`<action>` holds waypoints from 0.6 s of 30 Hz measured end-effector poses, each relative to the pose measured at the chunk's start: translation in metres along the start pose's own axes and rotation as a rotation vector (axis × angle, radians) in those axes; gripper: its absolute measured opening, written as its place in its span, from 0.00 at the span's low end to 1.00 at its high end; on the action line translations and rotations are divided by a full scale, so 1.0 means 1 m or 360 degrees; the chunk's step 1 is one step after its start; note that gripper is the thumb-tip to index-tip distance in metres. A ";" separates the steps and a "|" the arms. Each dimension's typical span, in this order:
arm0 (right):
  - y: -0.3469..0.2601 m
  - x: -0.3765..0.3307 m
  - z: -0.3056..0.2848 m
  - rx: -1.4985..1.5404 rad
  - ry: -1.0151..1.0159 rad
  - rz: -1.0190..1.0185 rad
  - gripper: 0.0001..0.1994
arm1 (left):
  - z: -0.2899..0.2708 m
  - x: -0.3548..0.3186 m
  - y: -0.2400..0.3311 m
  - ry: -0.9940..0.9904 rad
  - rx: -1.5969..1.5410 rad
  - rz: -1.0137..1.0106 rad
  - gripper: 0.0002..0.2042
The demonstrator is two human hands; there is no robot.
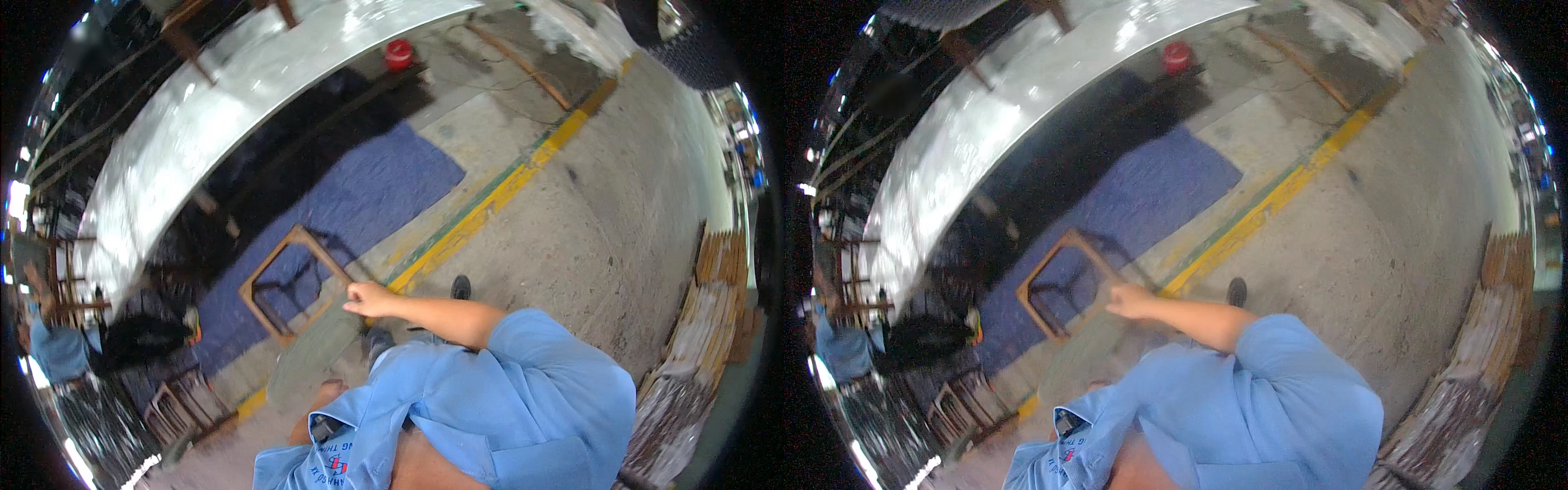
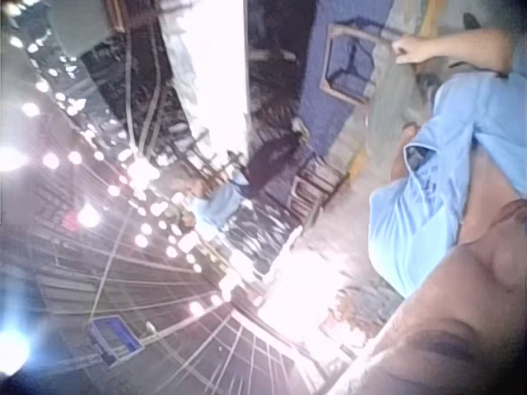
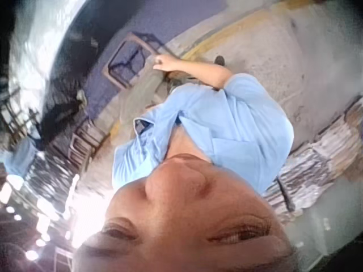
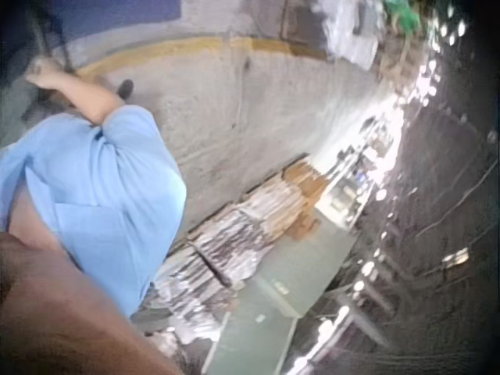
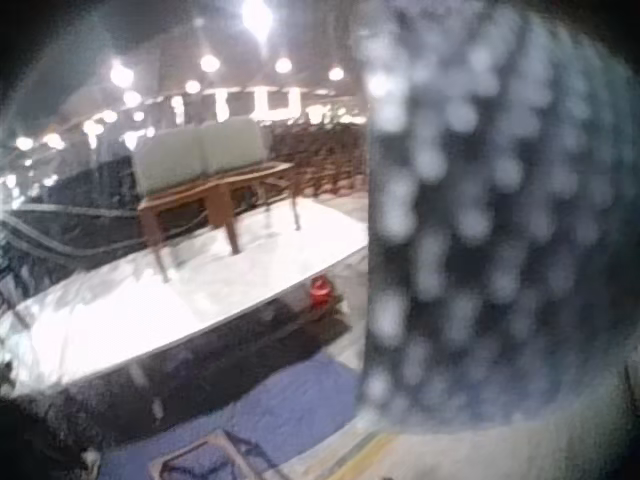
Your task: The person assembles a wooden chair by attaching a cushioned seat to the frame using a hammer and metal fasteners. They repeatedly lift, flip, and position the chair while driving fasteners into the seat base.
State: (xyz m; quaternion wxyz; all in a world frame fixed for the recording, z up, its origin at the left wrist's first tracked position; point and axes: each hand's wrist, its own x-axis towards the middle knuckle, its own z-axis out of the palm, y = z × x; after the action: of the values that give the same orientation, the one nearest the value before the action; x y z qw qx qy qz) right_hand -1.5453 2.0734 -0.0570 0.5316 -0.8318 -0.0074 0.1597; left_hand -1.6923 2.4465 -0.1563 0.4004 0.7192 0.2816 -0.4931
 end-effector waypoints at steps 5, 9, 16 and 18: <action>0.196 -0.120 -0.219 0.0106 0.0451 0.0825 0.20 | 0.126 0.028 0.137 -0.0211 0.0640 0.0195 0.12; 0.182 -0.222 -0.378 -0.0070 0.1154 0.0853 0.17 | 0.225 0.042 0.249 -0.0235 0.0683 0.0327 0.12; 0.212 -0.218 -0.482 0.0726 0.0852 0.0710 0.15 | 0.387 0.074 0.482 -0.0249 0.0401 0.0582 0.14; 0.214 -0.202 -0.515 0.1003 0.0503 0.0635 0.16 | 0.410 0.077 0.511 -0.0211 0.0440 0.0613 0.15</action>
State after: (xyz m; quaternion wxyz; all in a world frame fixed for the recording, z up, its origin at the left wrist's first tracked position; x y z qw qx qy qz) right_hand -1.6295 1.4892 0.0032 0.7136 -0.6275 0.2854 0.1245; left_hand -1.4545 1.8309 -0.1555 0.4024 0.7736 0.0422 -0.4876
